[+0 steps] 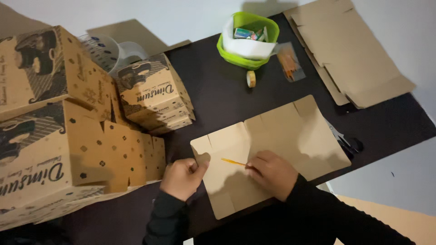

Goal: The person assembles cardboard takeout boxes by folding the pre-creased panels and tucking the tabs into place using their hands, sometimes using scissors to cut small pieces of adhesive tape to secure the boxes.

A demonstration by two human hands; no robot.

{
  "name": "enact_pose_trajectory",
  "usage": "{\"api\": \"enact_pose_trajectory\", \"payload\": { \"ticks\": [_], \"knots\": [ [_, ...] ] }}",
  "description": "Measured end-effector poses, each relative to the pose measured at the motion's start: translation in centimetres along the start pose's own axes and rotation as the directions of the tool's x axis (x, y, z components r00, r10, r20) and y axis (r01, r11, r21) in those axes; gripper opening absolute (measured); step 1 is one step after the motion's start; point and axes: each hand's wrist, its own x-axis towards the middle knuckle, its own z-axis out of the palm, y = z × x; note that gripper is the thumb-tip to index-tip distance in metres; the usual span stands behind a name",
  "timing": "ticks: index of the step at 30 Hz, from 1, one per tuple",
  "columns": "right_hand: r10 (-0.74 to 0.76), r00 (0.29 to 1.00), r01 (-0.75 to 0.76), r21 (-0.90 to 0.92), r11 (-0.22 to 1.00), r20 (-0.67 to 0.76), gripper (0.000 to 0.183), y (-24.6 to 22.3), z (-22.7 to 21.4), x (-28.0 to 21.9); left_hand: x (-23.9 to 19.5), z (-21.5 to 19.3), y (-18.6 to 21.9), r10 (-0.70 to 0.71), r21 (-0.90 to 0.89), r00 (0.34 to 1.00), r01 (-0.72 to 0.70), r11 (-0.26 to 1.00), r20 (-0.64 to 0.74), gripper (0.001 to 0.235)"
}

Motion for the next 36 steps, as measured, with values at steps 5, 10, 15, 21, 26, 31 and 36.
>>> {"api": "enact_pose_trajectory", "payload": {
  "ticks": [5,10,15,21,26,31,36],
  "knots": [
    [-0.063,0.936,0.074,0.020,0.997,-0.346,0.015,5.3,-3.0,-4.0,-1.0,-0.3,1.4,0.037,0.096,0.999,-0.038,0.995,0.009,0.059],
    [0.192,0.820,-0.300,-0.119,0.946,-0.539,0.018,11.4,-9.6,-10.1,-1.6,0.0,3.6,0.254,-0.022,0.963,-0.257,0.966,-0.094,0.059],
    [0.330,0.814,-0.369,0.014,0.929,-0.478,0.026,16.2,-8.7,-12.8,-0.9,0.5,7.9,0.576,0.148,0.810,-0.559,0.816,-0.114,0.025],
    [0.512,0.731,-0.564,0.025,0.826,-0.451,0.033,18.7,-7.9,-13.9,7.4,3.1,13.8,0.546,-0.066,0.822,-0.561,0.825,-0.164,0.018],
    [0.738,0.618,-0.773,-0.036,0.634,-0.270,0.042,17.7,-10.2,-15.3,16.2,3.3,17.4,0.691,0.184,0.685,-0.667,0.722,-0.232,0.041],
    [0.716,0.640,-0.738,0.038,0.674,-0.279,0.042,18.8,-10.3,-18.1,21.7,3.9,18.8,0.640,0.357,0.754,-0.563,0.745,-0.145,0.062],
    [0.840,0.492,-0.727,0.423,0.541,-0.228,0.039,15.2,-12.9,-17.4,21.7,3.9,19.0,0.677,0.243,0.724,-0.639,0.730,-0.130,0.003]
  ]
}}
